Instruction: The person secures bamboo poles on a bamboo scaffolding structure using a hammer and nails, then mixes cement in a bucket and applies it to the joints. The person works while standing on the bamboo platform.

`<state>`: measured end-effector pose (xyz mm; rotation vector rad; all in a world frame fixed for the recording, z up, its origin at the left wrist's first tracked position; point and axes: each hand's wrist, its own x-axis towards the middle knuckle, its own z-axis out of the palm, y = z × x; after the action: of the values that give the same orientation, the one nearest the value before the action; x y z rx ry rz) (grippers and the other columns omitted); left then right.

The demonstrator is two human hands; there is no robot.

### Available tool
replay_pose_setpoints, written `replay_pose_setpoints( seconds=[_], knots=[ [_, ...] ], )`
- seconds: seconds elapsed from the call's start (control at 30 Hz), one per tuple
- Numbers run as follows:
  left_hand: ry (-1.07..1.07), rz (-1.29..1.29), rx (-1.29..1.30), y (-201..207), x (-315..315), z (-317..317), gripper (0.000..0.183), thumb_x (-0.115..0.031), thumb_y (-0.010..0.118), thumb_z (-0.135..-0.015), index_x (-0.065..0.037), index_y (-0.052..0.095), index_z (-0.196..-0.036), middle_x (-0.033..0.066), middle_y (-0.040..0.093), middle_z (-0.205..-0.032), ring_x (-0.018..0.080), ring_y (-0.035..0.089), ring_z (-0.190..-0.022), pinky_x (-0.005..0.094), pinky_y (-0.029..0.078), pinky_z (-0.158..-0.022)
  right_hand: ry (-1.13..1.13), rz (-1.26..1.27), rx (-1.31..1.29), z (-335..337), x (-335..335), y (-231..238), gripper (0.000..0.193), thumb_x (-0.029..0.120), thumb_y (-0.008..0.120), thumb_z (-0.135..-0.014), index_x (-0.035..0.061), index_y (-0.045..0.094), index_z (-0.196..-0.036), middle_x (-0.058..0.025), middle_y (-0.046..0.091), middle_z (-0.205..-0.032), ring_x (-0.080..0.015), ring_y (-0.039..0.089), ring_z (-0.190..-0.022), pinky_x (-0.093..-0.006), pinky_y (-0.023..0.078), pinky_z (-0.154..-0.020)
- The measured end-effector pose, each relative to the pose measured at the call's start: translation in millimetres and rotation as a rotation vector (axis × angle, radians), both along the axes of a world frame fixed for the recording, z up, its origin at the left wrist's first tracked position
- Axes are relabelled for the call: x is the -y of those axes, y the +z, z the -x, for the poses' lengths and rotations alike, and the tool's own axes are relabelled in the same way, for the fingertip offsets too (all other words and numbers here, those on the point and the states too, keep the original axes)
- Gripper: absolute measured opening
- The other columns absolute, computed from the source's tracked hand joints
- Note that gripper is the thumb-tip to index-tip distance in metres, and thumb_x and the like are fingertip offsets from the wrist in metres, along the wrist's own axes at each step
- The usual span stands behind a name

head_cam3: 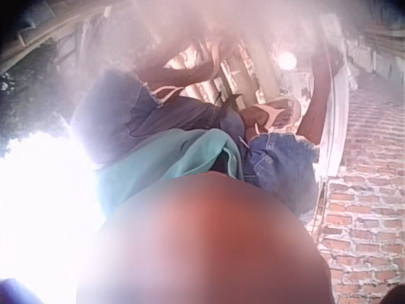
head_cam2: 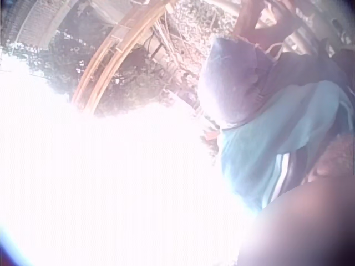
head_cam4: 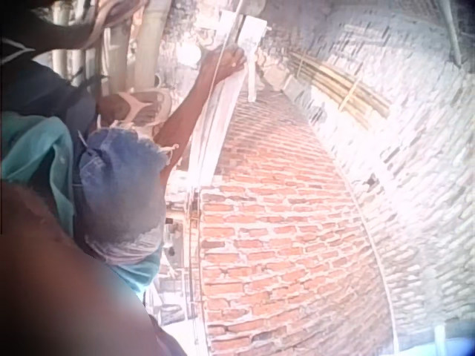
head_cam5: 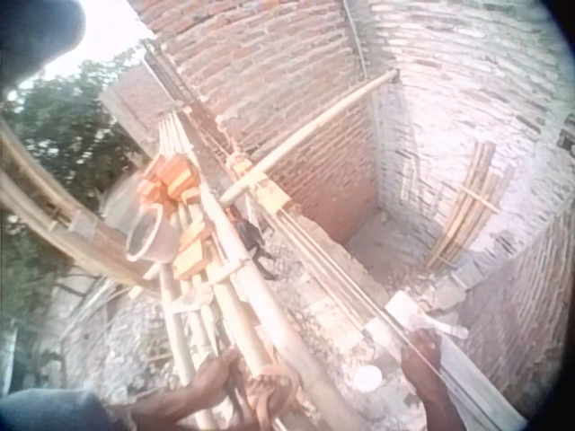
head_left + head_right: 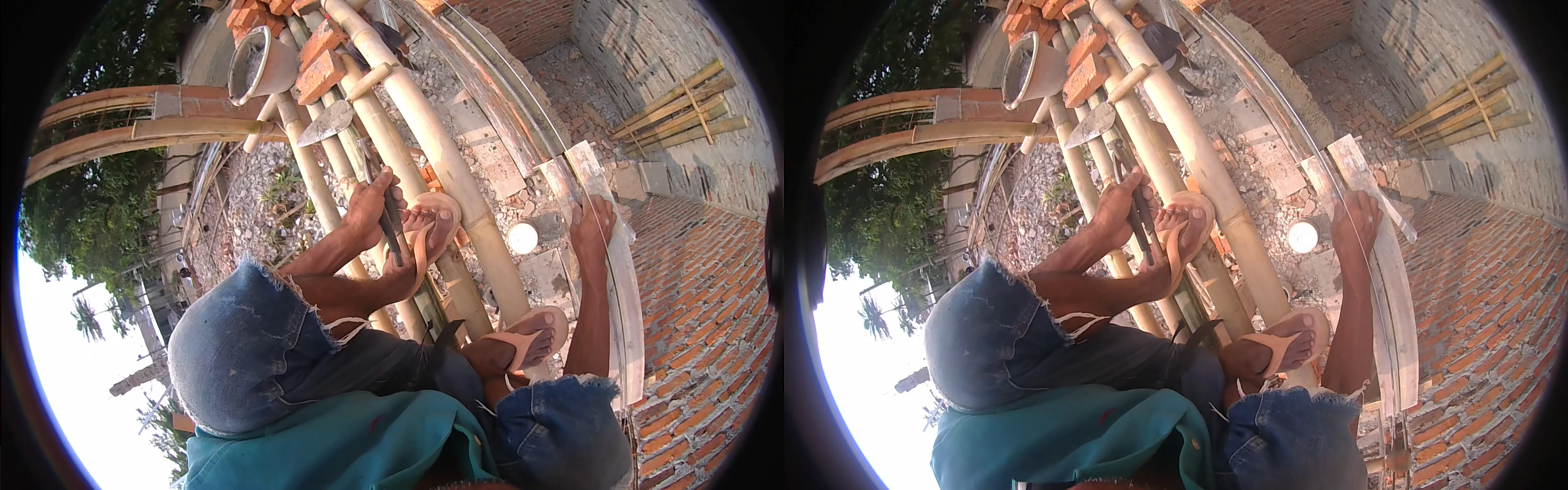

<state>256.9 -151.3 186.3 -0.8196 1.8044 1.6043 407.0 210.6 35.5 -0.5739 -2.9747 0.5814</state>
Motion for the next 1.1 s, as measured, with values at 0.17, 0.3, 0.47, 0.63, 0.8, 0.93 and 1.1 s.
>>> replay_pose_setpoints(
  seconds=[0.17,0.3,0.47,0.63,0.8,0.93,1.1],
  knots=[
    [0.016,0.080,-0.018,-15.9,14.9,15.0,0.028,-0.035,0.057,-0.108,-0.009,0.062,-0.100,0.0012,0.062,-0.075,0.0164,0.062,-0.066,0.0361,0.056,-0.059,-0.010,0.021,-0.001,-2.9,1.1,2.0,0.019,0.021,0.068,-0.095,0.0041,0.070,-0.104,-0.0125,0.060,-0.105,-0.0338,0.055,-0.106,-0.0494,0.043,-0.094],
    [0.039,0.160,-0.041,-21.1,30.2,33.3,0.024,-0.033,0.061,-0.105,-0.008,0.062,-0.104,0.0006,0.061,-0.076,0.0158,0.061,-0.065,0.0361,0.055,-0.057,-0.004,0.022,0.023,-2.7,4.4,7.6,0.021,0.020,0.069,-0.094,0.0036,0.071,-0.106,-0.0126,0.059,-0.105,-0.0335,0.055,-0.106,-0.0497,0.043,-0.094],
    [0.103,0.163,-0.126,-28.4,46.3,53.3,0.024,-0.031,0.065,-0.103,-0.007,0.062,-0.104,0.0021,0.059,-0.079,0.0162,0.060,-0.066,0.0359,0.054,-0.057,-0.008,0.038,0.002,-1.3,8.7,13.4,0.025,0.020,0.070,-0.093,0.0024,0.068,-0.111,-0.0130,0.059,-0.107,-0.0336,0.054,-0.106,-0.0493,0.043,-0.094],
    [0.031,0.218,-0.171,-40.0,56.3,60.1,0.027,-0.029,0.075,-0.097,-0.006,0.061,-0.101,0.0021,0.058,-0.077,0.0150,0.059,-0.064,0.0336,0.053,-0.056,-0.031,0.037,-0.014,-5.9,10.1,12.4,0.030,0.019,0.071,-0.092,0.0028,0.066,-0.117,-0.0139,0.059,-0.112,-0.0343,0.054,-0.109,-0.0487,0.043,-0.096],
    [-0.118,0.449,-0.264,-50.6,66.6,61.3,0.042,-0.037,0.088,-0.085,-0.004,0.063,-0.096,-0.0020,0.056,-0.071,0.0093,0.051,-0.056,0.0267,0.046,-0.053,-0.081,0.034,-0.022,-6.1,14.3,9.0,0.031,0.020,0.070,-0.094,0.0017,0.066,-0.119,-0.0150,0.060,-0.117,-0.0359,0.055,-0.113,-0.0506,0.043,-0.098],
    [-0.212,0.594,-0.270,-55.9,76.5,62.3,0.063,-0.043,0.089,-0.080,0.004,0.061,-0.112,0.0016,0.058,-0.073,0.0106,0.055,-0.063,0.0288,0.047,-0.056,-0.097,0.006,-0.030,-5.7,19.8,11.8,0.035,0.023,0.068,-0.096,0.0014,0.065,-0.123,-0.0178,0.061,-0.124,-0.0384,0.055,-0.117,-0.0525,0.043,-0.099],
    [-0.397,0.872,-0.380,-68.2,91.1,65.6,0.059,-0.054,0.087,-0.079,0.000,0.068,-0.096,0.0062,0.062,-0.077,0.0170,0.059,-0.067,0.0361,0.050,-0.061,-0.121,-0.016,0.025,-5.4,24.6,16.1,0.043,0.023,0.067,-0.095,0.0027,0.061,-0.133,-0.0197,0.059,-0.128,-0.0397,0.054,-0.120,-0.0534,0.042,-0.102]
  ],
)
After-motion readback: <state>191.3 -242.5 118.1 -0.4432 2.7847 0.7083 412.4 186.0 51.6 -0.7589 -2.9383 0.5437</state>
